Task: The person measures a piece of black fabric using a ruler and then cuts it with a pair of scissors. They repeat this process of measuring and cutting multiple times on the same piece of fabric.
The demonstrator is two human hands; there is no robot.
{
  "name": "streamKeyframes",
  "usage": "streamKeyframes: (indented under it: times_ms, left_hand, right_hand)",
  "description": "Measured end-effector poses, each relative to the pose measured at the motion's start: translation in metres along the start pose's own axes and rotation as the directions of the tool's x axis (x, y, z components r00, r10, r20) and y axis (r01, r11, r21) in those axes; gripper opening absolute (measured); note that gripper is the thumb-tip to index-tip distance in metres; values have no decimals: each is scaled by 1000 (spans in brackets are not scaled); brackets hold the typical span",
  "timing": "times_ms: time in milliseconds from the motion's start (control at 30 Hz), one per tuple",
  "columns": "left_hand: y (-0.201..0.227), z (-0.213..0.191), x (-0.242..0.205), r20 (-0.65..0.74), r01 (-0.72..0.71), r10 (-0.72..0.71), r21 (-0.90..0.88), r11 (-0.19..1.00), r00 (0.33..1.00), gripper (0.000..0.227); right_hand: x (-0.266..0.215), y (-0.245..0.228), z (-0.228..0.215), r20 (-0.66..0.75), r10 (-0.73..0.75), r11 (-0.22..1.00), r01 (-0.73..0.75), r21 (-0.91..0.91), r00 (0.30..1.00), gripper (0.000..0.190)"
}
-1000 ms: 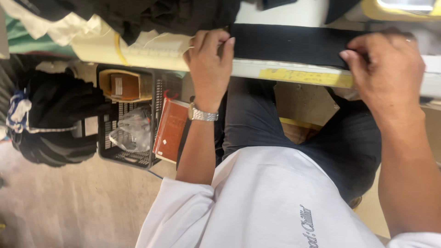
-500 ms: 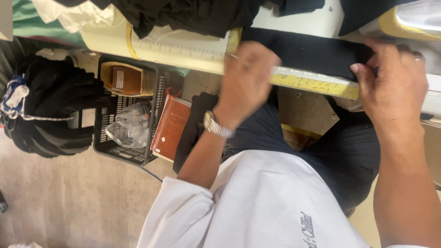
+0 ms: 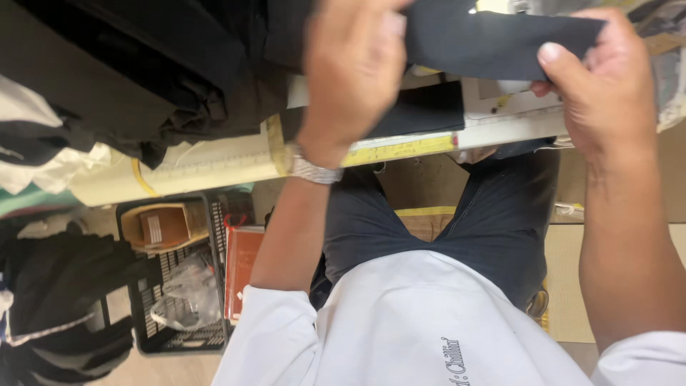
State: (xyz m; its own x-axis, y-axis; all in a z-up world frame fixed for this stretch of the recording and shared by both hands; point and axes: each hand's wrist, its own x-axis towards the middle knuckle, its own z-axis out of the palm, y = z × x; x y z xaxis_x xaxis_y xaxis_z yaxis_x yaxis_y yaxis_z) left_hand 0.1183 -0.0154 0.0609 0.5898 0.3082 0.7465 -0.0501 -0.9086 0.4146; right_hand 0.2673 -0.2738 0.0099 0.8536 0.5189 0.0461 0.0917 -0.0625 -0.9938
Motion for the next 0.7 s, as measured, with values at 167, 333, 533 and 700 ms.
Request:
streamKeyframes:
  times_ms: [167,333,533,700]
  left_hand:
    - [40,50,-2,313,-388,349,69,919,883,30]
    - [45,60,5,274,-323,278,134,937,921,18]
    - [46,69,10,231,-248,202,190,950,952,15]
    - [43,68,11,256,-183,137,163,970,957,18]
  right_hand:
    - [2,-21,5,29,56,995,-53,-86,998,24]
    - [2,-19,4,-28,-16,997,14,-73,999,21]
    - [15,-11,5,-58,-259,933,235,-272,964,20]
    - [28,13,8,-78,-456,820,384,-424,887,26]
